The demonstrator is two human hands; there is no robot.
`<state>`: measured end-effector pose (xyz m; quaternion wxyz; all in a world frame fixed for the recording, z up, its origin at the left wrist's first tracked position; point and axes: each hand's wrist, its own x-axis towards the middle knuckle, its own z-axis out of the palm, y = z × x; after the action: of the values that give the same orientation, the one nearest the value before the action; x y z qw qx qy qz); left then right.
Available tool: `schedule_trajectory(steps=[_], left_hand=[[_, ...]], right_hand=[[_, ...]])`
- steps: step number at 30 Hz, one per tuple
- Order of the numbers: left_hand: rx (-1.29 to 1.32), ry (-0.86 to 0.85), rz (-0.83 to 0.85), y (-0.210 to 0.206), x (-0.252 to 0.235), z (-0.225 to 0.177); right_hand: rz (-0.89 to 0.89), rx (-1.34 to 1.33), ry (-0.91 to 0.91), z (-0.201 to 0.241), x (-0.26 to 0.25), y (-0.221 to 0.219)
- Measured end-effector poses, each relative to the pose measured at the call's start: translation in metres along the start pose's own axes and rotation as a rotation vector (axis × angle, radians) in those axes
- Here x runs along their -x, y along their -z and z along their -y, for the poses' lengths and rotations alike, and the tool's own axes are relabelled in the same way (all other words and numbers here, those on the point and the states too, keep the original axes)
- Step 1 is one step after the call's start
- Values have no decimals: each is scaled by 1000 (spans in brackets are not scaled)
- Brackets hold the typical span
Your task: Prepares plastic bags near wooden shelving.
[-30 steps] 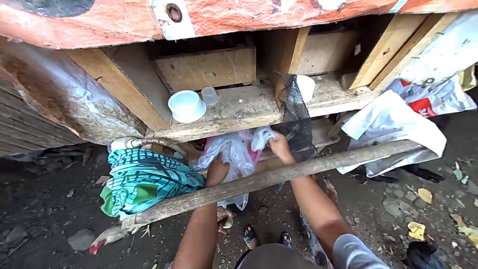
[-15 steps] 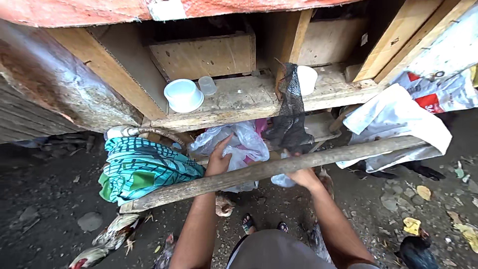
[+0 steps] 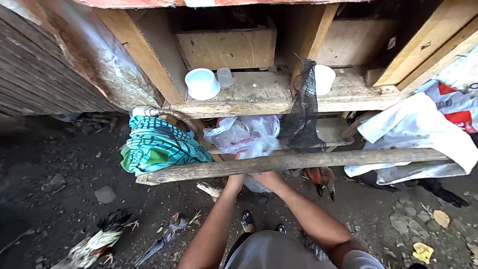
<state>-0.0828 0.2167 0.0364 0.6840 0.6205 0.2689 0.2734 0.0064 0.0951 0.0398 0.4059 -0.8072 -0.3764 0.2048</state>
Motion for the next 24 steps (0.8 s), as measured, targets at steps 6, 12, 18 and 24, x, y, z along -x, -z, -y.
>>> schedule_trajectory(steps=[6, 12, 18, 24], left_hand=[[-188, -295, -398, 30, -18, -4], [-470, -142, -380, 33, -69, -27], [-553, -394, -237, 36, -100, -24], [-590, -596, -92, 40, -84, -21]], right_hand=[[-223, -168, 90, 26, -51, 18], [-353, -98, -79, 49, -87, 8], [-239, 174, 106, 52, -139, 1], [335, 617, -222, 96, -166, 10]])
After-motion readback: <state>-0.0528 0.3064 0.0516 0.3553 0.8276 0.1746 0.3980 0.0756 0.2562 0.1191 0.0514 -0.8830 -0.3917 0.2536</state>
